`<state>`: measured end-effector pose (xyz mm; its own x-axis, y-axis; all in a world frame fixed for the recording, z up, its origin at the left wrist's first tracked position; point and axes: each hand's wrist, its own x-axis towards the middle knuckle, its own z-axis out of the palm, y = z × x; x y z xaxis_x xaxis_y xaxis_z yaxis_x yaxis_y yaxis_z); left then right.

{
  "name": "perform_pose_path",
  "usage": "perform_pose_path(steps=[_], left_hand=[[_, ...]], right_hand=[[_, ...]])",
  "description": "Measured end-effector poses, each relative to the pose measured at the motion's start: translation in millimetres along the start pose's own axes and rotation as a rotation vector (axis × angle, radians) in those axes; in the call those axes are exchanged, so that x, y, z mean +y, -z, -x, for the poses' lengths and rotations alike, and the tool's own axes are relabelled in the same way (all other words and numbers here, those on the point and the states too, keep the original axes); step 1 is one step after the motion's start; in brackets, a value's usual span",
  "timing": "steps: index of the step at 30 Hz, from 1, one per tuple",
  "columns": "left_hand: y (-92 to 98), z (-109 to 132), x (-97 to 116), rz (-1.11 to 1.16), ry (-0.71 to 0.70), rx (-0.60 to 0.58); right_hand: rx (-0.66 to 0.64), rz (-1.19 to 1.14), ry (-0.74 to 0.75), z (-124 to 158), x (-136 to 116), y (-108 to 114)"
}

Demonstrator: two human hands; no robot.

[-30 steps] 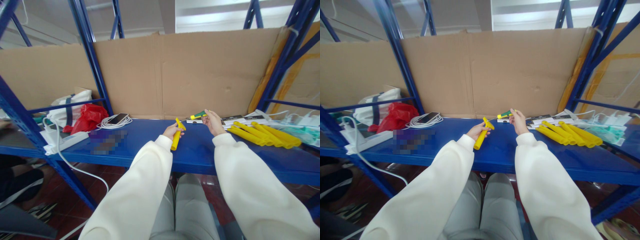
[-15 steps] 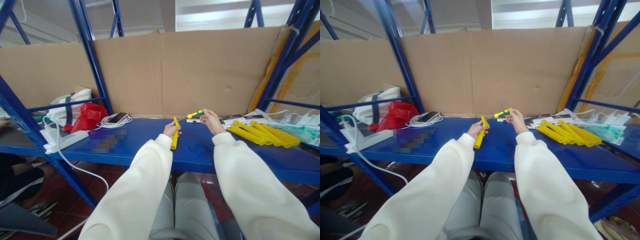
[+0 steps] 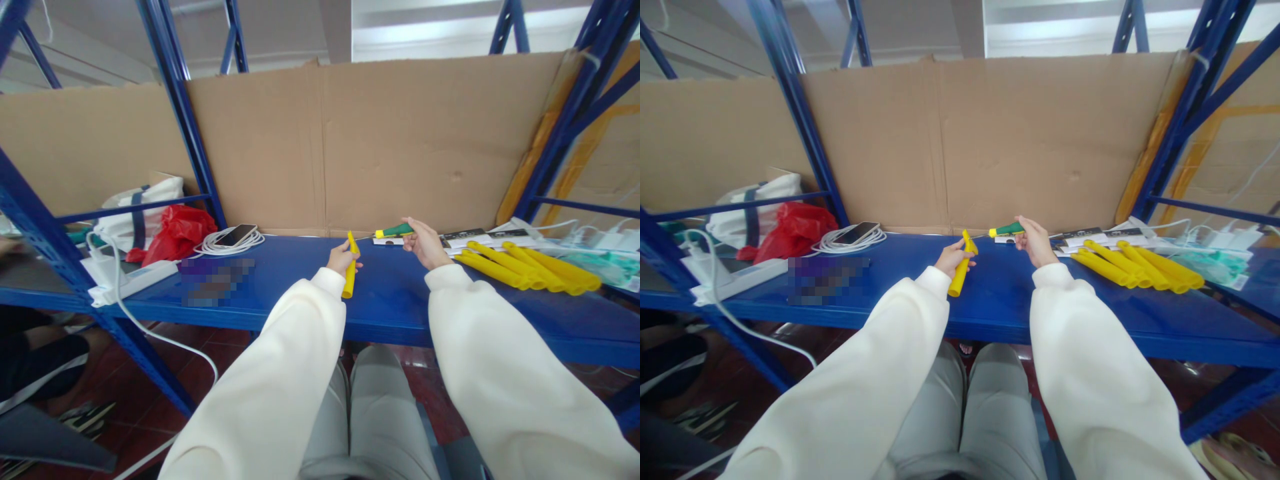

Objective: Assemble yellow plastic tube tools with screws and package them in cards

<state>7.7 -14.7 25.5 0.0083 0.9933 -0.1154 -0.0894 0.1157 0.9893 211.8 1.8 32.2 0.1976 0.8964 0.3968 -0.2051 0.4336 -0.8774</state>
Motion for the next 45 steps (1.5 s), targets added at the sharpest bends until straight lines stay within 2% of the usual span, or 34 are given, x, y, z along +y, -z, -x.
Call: perform_pose_path(steps=[11, 19, 25, 31, 37, 45], left_hand=[[0.3, -4.0, -2.1, 0.017, 0.001, 0.034], [0.7, -2.5, -1.4, 0.015, -0.007, 0.019], [0.5, -3.8, -2.1, 0.019, 0.000, 0.010], [0.1, -1.8, -1.0, 0.018, -0.005, 0.050], [0.5, -0.2, -0.2, 0.028, -0.001, 0.049], [1.2, -2.2, -1.5, 0.030, -0.005, 0.031]], right_hand=[[-0.057, -0.022, -0.115, 0.8, -3.9, -3.3], [0.034, -0.003, -0.117, 0.2, -3.3, -3.9], [0.019, 0.005, -0.073, 3.7, -3.7, -4.8], [-0.030, -0.035, -0.124, 7.5, -8.9, -8.0], [-0.072, -0.052, -0.105, 4.8, -6.3, -5.6], [-0.007, -0.058, -0.119, -1.6, -2.5, -2.6]])
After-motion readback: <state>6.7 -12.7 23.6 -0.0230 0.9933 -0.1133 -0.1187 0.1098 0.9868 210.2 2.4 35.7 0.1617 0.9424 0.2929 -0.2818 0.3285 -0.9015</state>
